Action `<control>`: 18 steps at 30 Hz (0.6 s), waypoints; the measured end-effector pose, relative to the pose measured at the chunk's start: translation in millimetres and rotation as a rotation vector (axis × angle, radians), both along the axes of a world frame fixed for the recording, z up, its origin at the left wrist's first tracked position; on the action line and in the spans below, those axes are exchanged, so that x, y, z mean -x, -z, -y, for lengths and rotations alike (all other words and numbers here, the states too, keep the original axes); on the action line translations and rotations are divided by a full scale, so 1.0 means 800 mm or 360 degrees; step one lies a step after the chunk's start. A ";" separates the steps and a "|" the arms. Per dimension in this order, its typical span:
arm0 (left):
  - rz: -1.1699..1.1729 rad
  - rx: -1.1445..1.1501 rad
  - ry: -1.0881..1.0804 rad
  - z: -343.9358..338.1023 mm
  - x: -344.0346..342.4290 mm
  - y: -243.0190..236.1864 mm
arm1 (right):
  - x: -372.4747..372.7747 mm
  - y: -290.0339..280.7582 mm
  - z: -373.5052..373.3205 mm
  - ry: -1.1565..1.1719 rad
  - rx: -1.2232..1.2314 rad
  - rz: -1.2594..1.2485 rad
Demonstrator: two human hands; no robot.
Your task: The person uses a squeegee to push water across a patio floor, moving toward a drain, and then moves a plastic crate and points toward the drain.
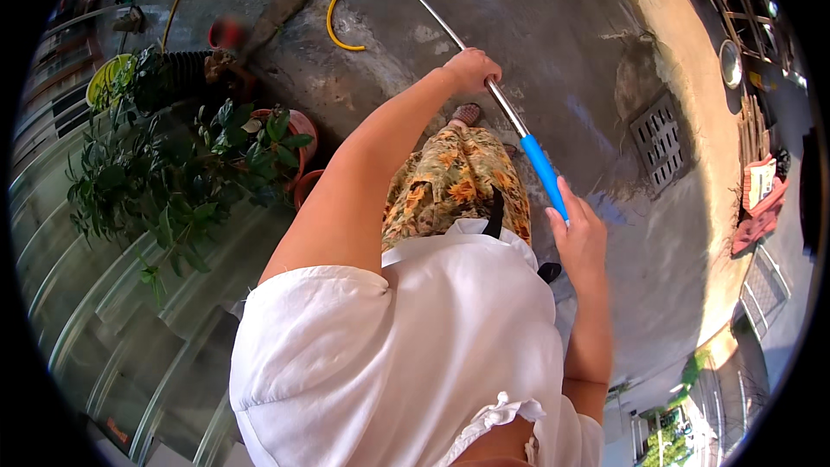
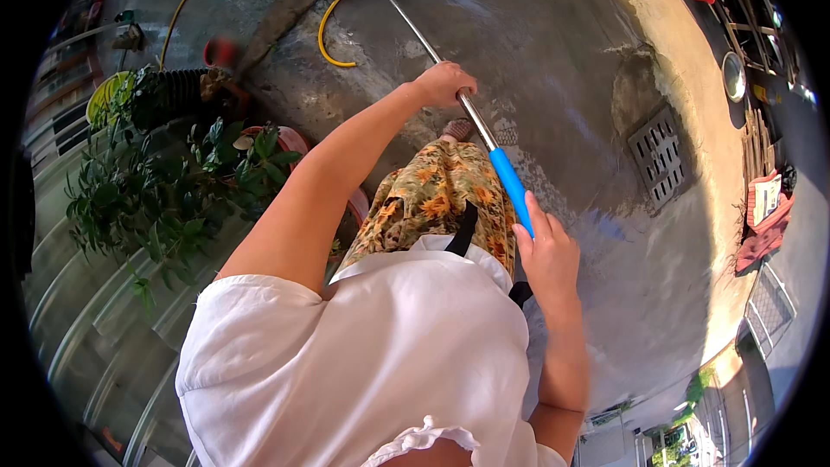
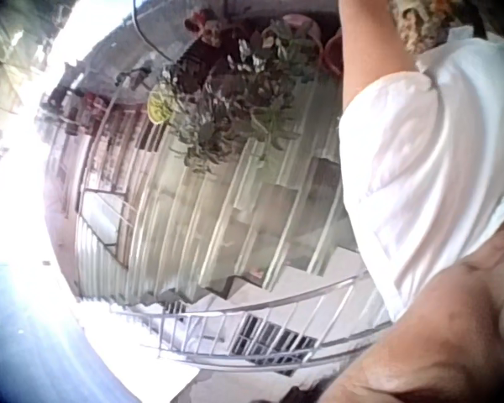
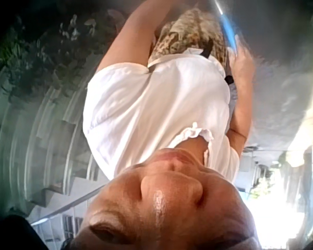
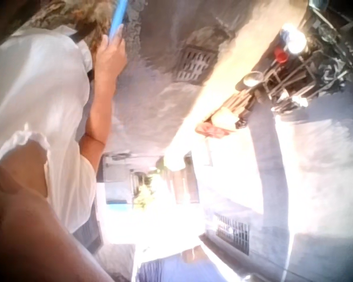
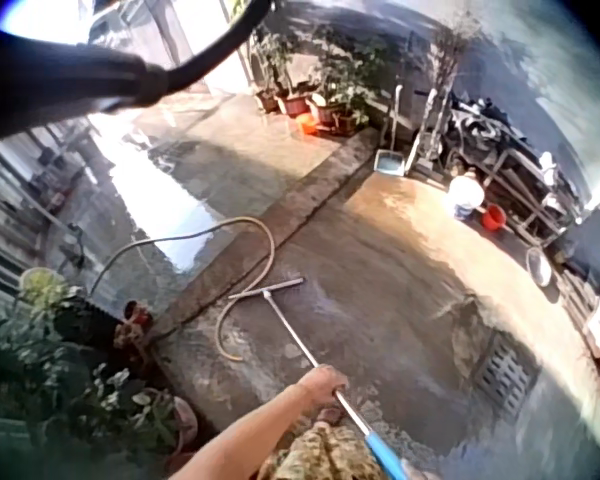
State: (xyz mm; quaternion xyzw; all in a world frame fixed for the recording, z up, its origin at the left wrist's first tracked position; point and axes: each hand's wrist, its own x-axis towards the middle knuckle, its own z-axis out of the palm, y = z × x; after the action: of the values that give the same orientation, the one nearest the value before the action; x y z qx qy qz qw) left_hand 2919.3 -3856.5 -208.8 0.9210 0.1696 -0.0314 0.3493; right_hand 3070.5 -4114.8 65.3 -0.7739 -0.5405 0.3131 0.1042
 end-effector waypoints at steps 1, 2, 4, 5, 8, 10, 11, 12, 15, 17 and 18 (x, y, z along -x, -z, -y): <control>-0.0001 -0.0021 0.0008 -0.006 0.008 0.008 | 0.008 0.001 -0.006 -0.0094 0.0109 0.0097; -0.0002 -0.0038 0.0022 -0.009 0.014 0.014 | 0.013 0.003 -0.011 -0.0182 0.0222 0.0195; 0.0097 0.0033 -0.0081 0.011 0.005 -0.003 | -0.014 -0.012 -0.002 -0.0185 0.0242 0.0171; 0.0112 0.0130 -0.0095 0.032 -0.003 -0.017 | -0.033 -0.030 0.006 -0.0187 0.0263 0.0152; 0.0132 0.0370 -0.0186 0.108 -0.028 -0.057 | -0.083 -0.104 0.027 -0.0151 0.0354 0.0064; 0.0308 0.0453 -0.0191 0.153 -0.049 -0.076 | -0.105 -0.154 0.039 -0.0162 0.0424 0.0064; 0.0309 0.0455 -0.0199 0.164 -0.059 -0.088 | -0.113 -0.176 0.044 -0.0085 0.0418 0.0004; 0.0265 0.0523 -0.0110 0.168 -0.075 -0.107 | -0.117 -0.194 0.045 0.0012 0.0417 -0.0043; 0.0220 0.0512 -0.0023 0.155 -0.099 -0.134 | -0.138 -0.224 0.039 0.0314 0.0505 -0.0112; 0.0204 0.0387 -0.0092 0.136 -0.104 -0.136 | -0.137 -0.213 0.034 0.0240 0.0382 -0.0015; 0.0279 0.0340 -0.0196 0.124 -0.095 -0.129 | -0.137 -0.196 0.031 0.0166 0.0261 0.0047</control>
State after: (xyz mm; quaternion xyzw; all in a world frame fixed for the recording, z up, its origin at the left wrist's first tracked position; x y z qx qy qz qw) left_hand 2995.6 -3956.0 -105.9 0.8657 0.1904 0.0528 0.4600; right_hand 3180.3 -4139.7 221.8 -0.8114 -0.4736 0.3390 0.0488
